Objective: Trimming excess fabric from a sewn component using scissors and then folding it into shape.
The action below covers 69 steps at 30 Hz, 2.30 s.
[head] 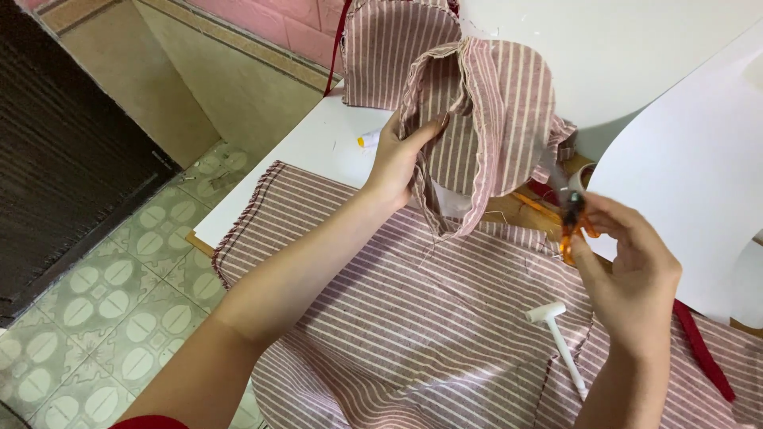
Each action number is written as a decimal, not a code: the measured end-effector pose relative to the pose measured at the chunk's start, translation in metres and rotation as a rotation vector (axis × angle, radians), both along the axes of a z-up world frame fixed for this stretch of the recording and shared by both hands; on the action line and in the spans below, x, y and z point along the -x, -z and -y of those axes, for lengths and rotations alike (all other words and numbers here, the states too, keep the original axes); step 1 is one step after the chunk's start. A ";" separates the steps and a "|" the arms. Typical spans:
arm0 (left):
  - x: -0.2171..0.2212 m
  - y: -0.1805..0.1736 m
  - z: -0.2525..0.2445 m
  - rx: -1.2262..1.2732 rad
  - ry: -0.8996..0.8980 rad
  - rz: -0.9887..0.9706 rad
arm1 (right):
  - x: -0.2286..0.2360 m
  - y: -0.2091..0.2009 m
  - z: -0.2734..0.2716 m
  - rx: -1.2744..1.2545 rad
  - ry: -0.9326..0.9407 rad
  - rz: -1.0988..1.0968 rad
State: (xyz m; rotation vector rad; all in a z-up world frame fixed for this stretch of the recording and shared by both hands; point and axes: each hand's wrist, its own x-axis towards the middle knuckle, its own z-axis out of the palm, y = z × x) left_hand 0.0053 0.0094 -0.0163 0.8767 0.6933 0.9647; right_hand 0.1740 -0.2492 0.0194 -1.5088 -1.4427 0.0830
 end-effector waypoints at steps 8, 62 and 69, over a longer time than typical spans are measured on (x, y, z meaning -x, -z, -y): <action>-0.002 0.001 0.000 -0.158 -0.141 -0.010 | -0.001 -0.002 -0.002 -0.200 0.008 -0.075; -0.002 0.009 0.008 -0.714 -0.255 -0.072 | -0.001 0.015 -0.014 -0.568 0.453 -0.319; 0.001 0.004 0.006 -0.551 -0.264 -0.037 | 0.013 0.000 -0.016 -0.499 0.427 -0.142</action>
